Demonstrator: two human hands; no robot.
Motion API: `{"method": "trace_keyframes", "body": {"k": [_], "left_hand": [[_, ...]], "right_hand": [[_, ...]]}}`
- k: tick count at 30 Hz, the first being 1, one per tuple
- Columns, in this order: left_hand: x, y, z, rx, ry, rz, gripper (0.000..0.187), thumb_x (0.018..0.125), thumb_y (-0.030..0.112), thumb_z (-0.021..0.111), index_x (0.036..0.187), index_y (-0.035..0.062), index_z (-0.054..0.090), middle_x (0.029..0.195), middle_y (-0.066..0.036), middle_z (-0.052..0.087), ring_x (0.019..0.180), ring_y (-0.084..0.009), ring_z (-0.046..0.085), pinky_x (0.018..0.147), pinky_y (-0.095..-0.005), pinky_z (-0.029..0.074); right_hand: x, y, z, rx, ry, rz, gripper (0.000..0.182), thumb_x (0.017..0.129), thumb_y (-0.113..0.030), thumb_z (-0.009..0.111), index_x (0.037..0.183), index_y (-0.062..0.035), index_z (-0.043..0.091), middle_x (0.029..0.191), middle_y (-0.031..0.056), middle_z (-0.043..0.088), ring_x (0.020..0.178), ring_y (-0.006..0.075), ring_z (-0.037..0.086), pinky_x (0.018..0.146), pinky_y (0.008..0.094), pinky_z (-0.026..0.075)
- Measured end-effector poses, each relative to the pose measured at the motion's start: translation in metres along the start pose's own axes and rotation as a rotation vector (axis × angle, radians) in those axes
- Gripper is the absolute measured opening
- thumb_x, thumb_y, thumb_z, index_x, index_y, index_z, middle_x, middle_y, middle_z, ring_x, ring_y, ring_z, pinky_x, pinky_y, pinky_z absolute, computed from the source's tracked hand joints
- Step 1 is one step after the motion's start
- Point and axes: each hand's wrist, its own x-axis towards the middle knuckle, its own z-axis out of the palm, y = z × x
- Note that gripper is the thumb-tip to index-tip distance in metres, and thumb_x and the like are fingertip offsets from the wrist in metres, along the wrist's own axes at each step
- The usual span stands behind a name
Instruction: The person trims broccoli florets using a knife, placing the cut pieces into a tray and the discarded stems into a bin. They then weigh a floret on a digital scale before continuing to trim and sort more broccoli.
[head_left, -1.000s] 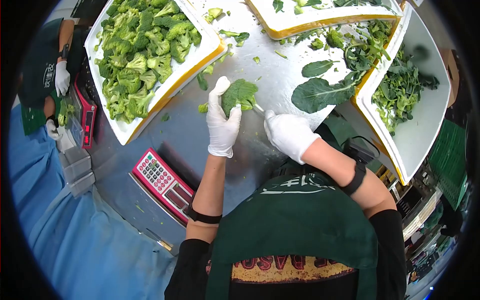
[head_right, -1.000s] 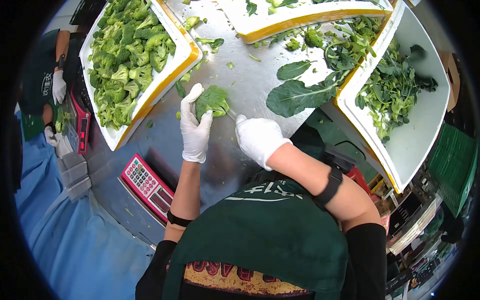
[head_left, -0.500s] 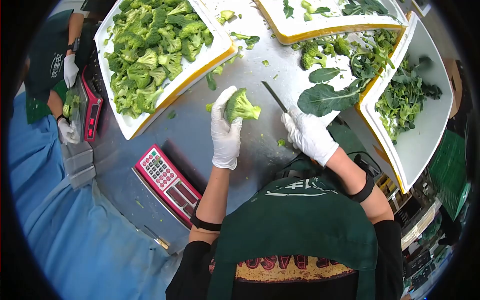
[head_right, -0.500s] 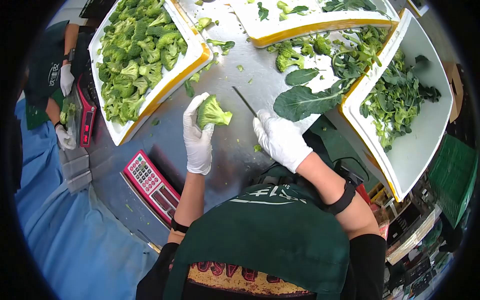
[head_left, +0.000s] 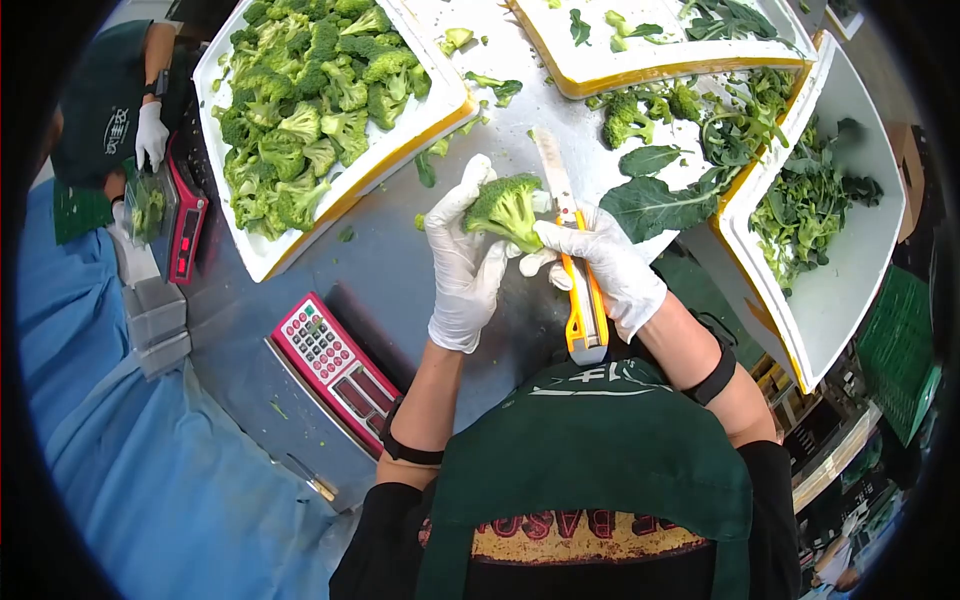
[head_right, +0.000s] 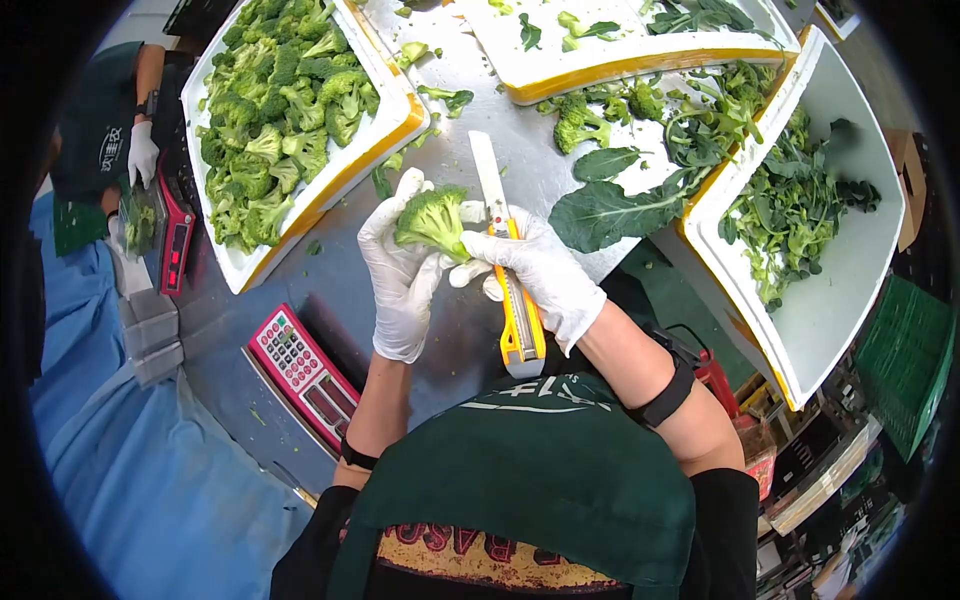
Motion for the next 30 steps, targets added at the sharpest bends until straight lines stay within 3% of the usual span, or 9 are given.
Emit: {"method": "trace_keyframes", "body": {"k": [6, 15, 18, 19, 21, 24, 26, 27, 30], "left_hand": [[0.002, 0.02, -0.002, -0.047, -0.03, -0.105, 0.06, 0.082, -0.016, 0.054, 0.134, 0.0056, 0.033, 0.147, -0.021, 0.036, 0.136, -0.0275, 0.039, 0.112, -0.0415, 0.034], [0.007, 0.021, 0.005, -0.058, 0.145, -0.316, 0.052, 0.086, -0.01, 0.059, 0.133, 0.0018, 0.04, 0.131, -0.014, 0.051, 0.121, -0.0207, 0.051, 0.105, -0.0345, 0.041], [0.007, 0.01, 0.002, 0.081, 0.143, -0.258, 0.05, 0.087, -0.009, 0.059, 0.133, 0.0016, 0.043, 0.129, -0.012, 0.053, 0.119, -0.0183, 0.052, 0.103, -0.032, 0.043], [0.006, 0.006, 0.002, 0.093, 0.171, -0.252, 0.049, 0.087, -0.009, 0.06, 0.132, 0.0015, 0.044, 0.128, -0.011, 0.053, 0.118, -0.0181, 0.053, 0.103, -0.0318, 0.043], [0.007, -0.001, 0.001, 0.117, 0.228, -0.242, 0.048, 0.086, -0.008, 0.061, 0.13, 0.0011, 0.045, 0.126, -0.009, 0.053, 0.117, -0.0177, 0.053, 0.102, -0.0315, 0.044], [0.007, -0.008, -0.001, 0.159, 0.259, -0.247, 0.047, 0.086, -0.009, 0.062, 0.128, 0.0017, 0.045, 0.124, -0.009, 0.054, 0.116, -0.0175, 0.053, 0.101, -0.0312, 0.044], [0.007, -0.014, -0.003, 0.121, 0.258, -0.222, 0.046, 0.085, -0.009, 0.062, 0.126, 0.0022, 0.046, 0.123, -0.008, 0.053, 0.116, -0.0173, 0.054, 0.1, -0.0312, 0.045], [0.007, -0.016, -0.003, 0.102, 0.255, -0.21, 0.045, 0.085, -0.009, 0.062, 0.125, 0.0024, 0.046, 0.123, -0.008, 0.053, 0.115, -0.0172, 0.054, 0.1, -0.0312, 0.045], [0.006, -0.02, -0.003, 0.146, 0.273, -0.2, 0.046, 0.084, -0.007, 0.066, 0.125, 0.0028, 0.046, 0.12, -0.007, 0.054, 0.11, -0.0162, 0.055, 0.097, -0.0307, 0.046]], "right_hand": [[0.0, -0.001, -0.002, -0.209, 0.059, -0.101, 0.042, 0.088, -0.007, 0.069, 0.126, -0.0026, 0.05, 0.087, 0.0039, 0.062, 0.065, 0.0115, 0.066, 0.044, 0.0197, 0.044], [-0.003, 0.001, 0.004, -0.426, 0.133, -0.229, 0.04, 0.088, -0.01, 0.07, 0.123, -0.0035, 0.052, 0.086, -0.0009, 0.06, 0.063, 0.0069, 0.061, 0.047, 0.0181, 0.04], [-0.002, 0.005, -0.003, -0.716, 0.149, -0.371, 0.034, 0.092, -0.015, 0.066, 0.121, -0.0028, 0.052, 0.086, 0.0009, 0.058, 0.07, 0.006, 0.057, 0.063, 0.0191, 0.047], [-0.009, -0.004, -0.005, -0.895, 0.176, -0.3, 0.029, 0.095, -0.016, 0.061, 0.119, -0.0024, 0.054, 0.09, 0.0028, 0.06, 0.068, 0.0069, 0.056, 0.063, 0.0204, 0.048], [-0.015, -0.003, -0.006, -0.779, 0.223, -0.179, 0.028, 0.095, -0.018, 0.061, 0.117, -0.002, 0.055, 0.088, 0.0037, 0.062, 0.071, 0.0077, 0.058, 0.063, 0.0226, 0.048], [-0.017, 0.016, -0.028, -0.779, 0.278, -0.278, 0.021, 0.094, -0.019, 0.06, 0.106, -0.0024, 0.06, 0.071, 0.0065, 0.064, 0.061, 0.0164, 0.063, 0.053, 0.0304, 0.049], [-0.028, 0.02, -0.028, -1.803, 0.204, -0.756, 0.017, 0.093, -0.018, 0.061, 0.1, -0.003, 0.061, 0.065, 0.0086, 0.064, 0.054, 0.022, 0.063, 0.049, 0.0334, 0.049], [-0.031, 0.017, -0.021, -1.88, 0.189, -0.849, 0.012, 0.09, -0.014, 0.061, 0.096, -0.0037, 0.061, 0.061, 0.0106, 0.061, 0.047, 0.0275, 0.059, 0.044, 0.037, 0.046], [-0.029, 0.023, -0.021, -2.004, 0.221, -0.835, 0.013, 0.089, -0.015, 0.062, 0.095, -0.0038, 0.06, 0.059, 0.01, 0.06, 0.047, 0.026, 0.059, 0.043, 0.0376, 0.045]]}}
